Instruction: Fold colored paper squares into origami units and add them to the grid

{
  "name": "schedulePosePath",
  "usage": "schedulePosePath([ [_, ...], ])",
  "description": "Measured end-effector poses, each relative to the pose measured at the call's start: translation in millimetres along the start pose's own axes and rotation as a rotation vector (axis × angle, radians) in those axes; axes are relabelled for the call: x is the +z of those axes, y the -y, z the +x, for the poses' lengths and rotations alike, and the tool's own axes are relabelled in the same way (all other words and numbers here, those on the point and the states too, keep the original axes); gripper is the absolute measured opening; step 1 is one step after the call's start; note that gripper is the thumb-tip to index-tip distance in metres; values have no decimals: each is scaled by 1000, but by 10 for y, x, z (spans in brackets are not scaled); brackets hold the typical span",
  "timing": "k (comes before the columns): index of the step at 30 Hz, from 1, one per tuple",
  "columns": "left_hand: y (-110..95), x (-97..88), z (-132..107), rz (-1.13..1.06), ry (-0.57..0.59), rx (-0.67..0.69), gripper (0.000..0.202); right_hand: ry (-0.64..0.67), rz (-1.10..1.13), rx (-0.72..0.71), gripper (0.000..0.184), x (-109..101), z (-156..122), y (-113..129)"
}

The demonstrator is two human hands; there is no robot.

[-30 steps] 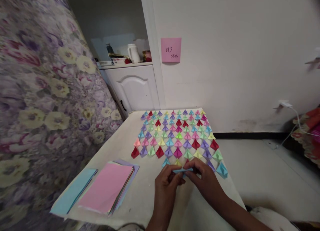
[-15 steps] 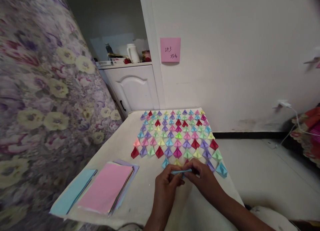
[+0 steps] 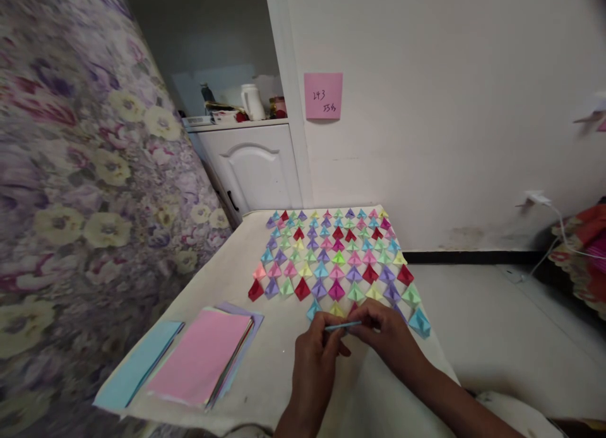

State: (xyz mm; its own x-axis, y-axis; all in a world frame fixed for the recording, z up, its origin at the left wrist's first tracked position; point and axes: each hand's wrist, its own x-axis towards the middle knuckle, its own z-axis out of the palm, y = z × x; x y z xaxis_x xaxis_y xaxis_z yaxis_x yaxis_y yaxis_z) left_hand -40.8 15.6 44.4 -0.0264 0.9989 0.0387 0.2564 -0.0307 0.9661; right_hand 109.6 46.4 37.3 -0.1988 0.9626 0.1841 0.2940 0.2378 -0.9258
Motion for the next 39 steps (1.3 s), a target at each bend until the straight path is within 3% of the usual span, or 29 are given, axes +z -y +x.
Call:
schedulePosePath([
  [8, -51, -7, -31, 74, -28, 79, 12, 70, 69, 82, 4, -50, 23, -7],
  [23, -19, -17, -28, 132, -10, 68, 11, 58, 43, 8, 11, -56, 1, 30],
  [34, 67, 2, 55, -214, 12, -103, 14, 163, 187, 129, 12, -3, 36, -86],
  [39, 122, 0, 82, -287, 21, -148, 18, 127, 217, 126, 16, 15, 37, -94],
])
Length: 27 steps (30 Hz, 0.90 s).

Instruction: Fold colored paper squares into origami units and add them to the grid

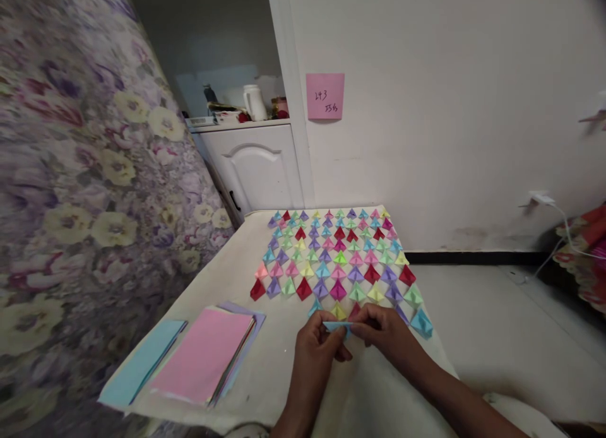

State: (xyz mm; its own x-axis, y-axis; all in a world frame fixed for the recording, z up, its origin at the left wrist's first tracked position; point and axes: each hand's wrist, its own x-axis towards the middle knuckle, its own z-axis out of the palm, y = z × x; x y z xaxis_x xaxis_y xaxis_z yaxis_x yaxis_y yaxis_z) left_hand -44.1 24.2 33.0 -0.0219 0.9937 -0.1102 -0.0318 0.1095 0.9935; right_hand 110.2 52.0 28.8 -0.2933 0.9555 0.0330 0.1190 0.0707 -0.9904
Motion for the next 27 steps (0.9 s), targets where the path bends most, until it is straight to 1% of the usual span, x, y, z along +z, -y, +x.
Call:
schedulePosePath([
  [4, 13, -22, 4, -59, 47, -40, 23, -11, -24, -23, 16, -27, 3, 5],
  [8, 33, -39, 12, -105, 39, -36, 29, 1, -20, -12, 16, -40, 21, -29],
  [11, 54, -47, 18, -96, 21, -39, 27, 7, 7, 11, 16, -20, 33, -70],
  [16, 67, -51, 12, -56, -8, -2, 26, 34, 69, 12, 14, 14, 24, -109],
  [22, 71, -61, 26, -45, 44, -53, 30, 26, 45, -34, 14, -5, 17, -122],
  [27, 99, -61, 35, -50, 32, -25, 32, 34, 32, -32, 14, -23, 20, -136],
])
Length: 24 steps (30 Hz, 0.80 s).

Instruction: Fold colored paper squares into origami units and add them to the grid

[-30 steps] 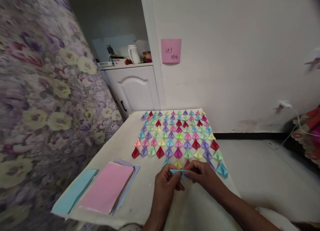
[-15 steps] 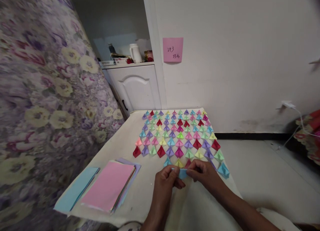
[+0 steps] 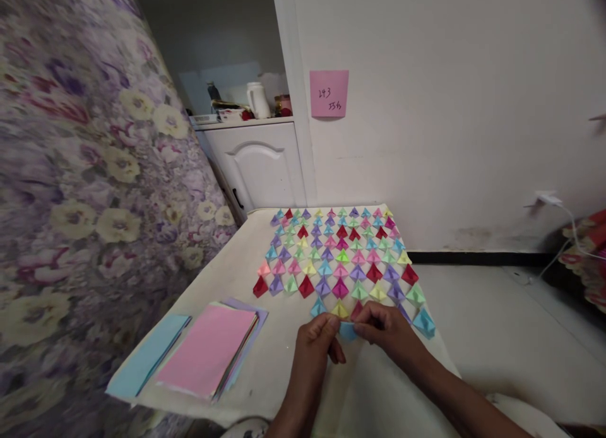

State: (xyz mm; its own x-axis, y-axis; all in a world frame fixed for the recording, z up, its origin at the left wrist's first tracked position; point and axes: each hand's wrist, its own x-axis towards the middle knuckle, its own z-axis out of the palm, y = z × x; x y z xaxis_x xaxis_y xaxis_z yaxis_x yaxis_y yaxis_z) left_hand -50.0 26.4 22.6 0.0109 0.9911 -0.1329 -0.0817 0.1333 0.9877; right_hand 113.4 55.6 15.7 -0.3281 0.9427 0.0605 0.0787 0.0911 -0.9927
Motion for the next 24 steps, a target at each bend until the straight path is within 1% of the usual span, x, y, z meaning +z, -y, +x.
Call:
schedulePosePath([
  [3, 1, 22, 6, 0, 17, 8, 31, -20, 2, -3, 15, -12, -5, 33],
  [6, -4, 59, 11, -6, 94, -33, 25, -33, 29, -2, 15, -22, -9, 82],
  [8, -4, 82, 11, -1, 123, -58, 23, -25, 42, -2, 14, -23, -6, 101],
  [12, -8, 103, 4, -8, 81, -34, 20, -38, -57, -14, 14, -5, -11, 115],
  [13, -12, 104, 2, -9, 70, -21, 18, -59, -104, -39, 11, 3, -21, 125],
  [15, -22, 107, -1, 3, 50, 10, 16, -142, -219, -134, 2, 21, -52, 153],
  [17, -29, 112, -7, 36, 25, 33, 14, -208, -316, -240, 15, 36, -88, 186],
  [19, -33, 120, -17, 82, 2, 47, 13, -224, -371, -303, 17, 47, -117, 212],
  [21, -35, 127, -32, 131, -17, 56, 13, -218, -394, -321, 13, 58, -132, 226],
  [24, -37, 133, -55, 193, -34, 76, 13, -199, -391, -296, 11, 72, -129, 232],
])
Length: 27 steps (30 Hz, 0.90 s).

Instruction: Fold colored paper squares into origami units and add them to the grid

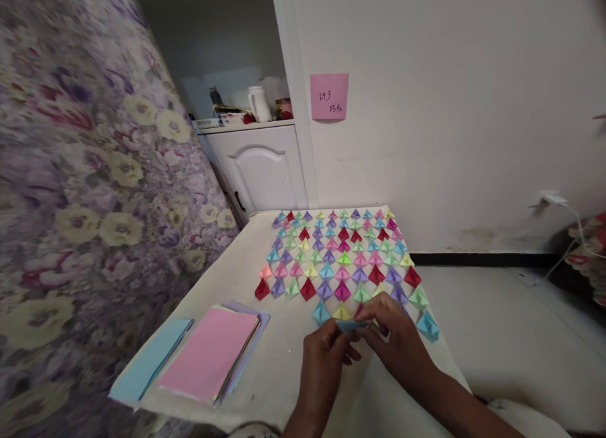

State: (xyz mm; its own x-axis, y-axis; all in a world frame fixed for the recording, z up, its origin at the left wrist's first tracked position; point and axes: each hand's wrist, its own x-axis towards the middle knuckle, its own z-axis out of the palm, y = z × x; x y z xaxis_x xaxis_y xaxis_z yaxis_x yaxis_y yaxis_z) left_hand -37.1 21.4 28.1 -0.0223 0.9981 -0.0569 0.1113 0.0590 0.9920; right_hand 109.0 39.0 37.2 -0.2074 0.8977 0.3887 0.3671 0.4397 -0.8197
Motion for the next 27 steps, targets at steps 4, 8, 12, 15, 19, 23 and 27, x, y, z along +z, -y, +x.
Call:
schedulePosePath([
  [4, 2, -1, -12, 66, -11, 10, 14, 18, -1, 43, 10, 10, 18, -2],
  [8, 7, -2, -16, 126, -14, 41, 16, 30, -9, 54, 9, 5, 29, -9],
  [12, -19, -4, -40, 223, -16, 94, 19, 52, -48, 62, 7, 12, 20, -39],
  [15, -48, -2, -54, 260, 14, 103, 20, 114, -94, 101, 7, 34, -7, -66],
  [19, -81, 0, -59, 272, 20, 123, 23, 186, 5, 173, 12, 73, -40, -66],
  [23, -105, -7, -69, 258, 10, 152, 24, 249, 279, 307, 14, 102, -38, -48],
  [27, -89, -10, -71, 193, 20, 139, 27, 242, 301, 273, 8, 102, -14, -53],
])
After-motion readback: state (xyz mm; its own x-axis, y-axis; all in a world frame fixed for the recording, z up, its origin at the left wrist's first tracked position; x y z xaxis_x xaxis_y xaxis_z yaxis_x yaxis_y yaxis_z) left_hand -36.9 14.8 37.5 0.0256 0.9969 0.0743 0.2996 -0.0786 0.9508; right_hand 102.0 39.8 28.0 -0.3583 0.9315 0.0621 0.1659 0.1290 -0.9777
